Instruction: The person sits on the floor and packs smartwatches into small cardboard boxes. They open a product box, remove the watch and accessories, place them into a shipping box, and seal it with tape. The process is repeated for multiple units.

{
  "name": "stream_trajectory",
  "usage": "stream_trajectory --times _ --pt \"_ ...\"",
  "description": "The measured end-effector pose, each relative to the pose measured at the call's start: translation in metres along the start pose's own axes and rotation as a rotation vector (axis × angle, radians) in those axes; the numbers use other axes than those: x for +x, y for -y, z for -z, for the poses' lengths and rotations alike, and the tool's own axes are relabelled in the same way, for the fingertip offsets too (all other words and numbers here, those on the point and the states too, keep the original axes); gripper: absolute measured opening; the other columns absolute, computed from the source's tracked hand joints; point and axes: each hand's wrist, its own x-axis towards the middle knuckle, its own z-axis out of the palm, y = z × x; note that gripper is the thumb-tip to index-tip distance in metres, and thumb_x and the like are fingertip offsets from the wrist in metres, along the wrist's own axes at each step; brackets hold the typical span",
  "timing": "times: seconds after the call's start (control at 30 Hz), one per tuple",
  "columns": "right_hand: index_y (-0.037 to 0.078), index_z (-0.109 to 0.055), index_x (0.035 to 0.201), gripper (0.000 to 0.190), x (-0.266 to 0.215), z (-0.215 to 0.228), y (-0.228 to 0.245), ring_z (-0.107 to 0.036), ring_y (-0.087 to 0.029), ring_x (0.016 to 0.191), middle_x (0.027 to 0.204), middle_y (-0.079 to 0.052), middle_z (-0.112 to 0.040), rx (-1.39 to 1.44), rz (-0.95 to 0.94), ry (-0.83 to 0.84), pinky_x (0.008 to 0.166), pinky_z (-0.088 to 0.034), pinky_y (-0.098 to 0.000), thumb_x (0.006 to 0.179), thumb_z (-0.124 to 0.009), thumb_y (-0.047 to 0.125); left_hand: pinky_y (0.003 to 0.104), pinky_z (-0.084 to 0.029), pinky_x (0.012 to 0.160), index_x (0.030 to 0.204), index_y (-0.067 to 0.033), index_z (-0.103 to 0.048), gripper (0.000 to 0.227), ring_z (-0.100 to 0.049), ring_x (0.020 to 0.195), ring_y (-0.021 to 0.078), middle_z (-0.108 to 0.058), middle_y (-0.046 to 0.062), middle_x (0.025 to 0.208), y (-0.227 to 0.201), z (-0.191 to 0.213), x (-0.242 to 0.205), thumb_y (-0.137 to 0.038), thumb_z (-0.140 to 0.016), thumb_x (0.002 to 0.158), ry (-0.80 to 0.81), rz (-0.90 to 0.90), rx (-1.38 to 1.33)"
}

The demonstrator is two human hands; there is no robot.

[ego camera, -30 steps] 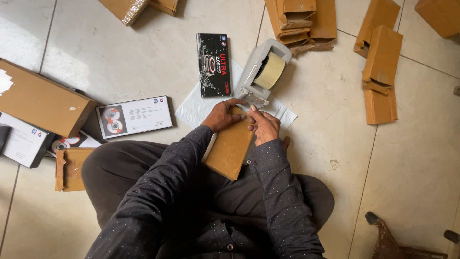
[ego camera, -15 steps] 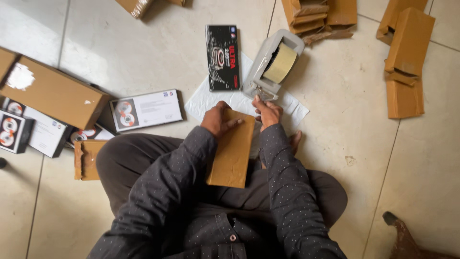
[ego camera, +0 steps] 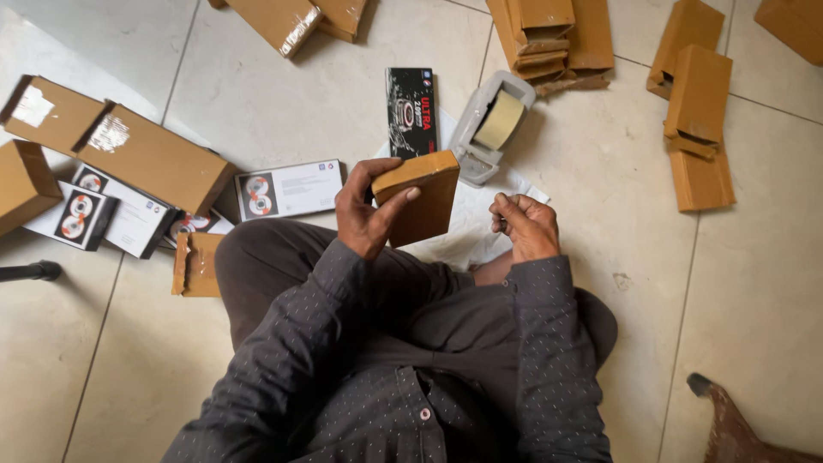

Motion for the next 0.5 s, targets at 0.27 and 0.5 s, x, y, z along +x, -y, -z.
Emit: stream_trajectory --times 0.27,0.5 --pt "0.000 -0.070 0.087 0.020 -0.069 -0.054 0.053 -0.058 -0.011 0.068 0.079 -0.004 -0.068 -0.165 0.010 0.247 0.064 -0.050 -0.0254 0.095 -0.074 0.017 0.034 -0.059 0.096 0.121 -0.0019 -0.063 0.039 -0.071 0.112 0.0238 -0.068 0.016 0.118 0.054 -0.031 -0.042 -0.010 -0.083 0.089 0.058 -0.078 0.032" --pt "-0.001 -0.072 0.086 0.025 -0.063 -0.065 0.027 -0.057 -0.009 0.064 0.077 -0.004 -0.069 -0.270 -0.104 0.243 0.057 -0.045 -0.0223 0.092 -0.076 0.023 0.034 -0.060 0.094 0.121 -0.0036 -0.061 0.045 -0.072 0.113 0.0278 -0.069 0.014 0.121 0.042 -0.019 -0.055 -0.006 -0.085 0.084 0.215 -0.103 0.166"
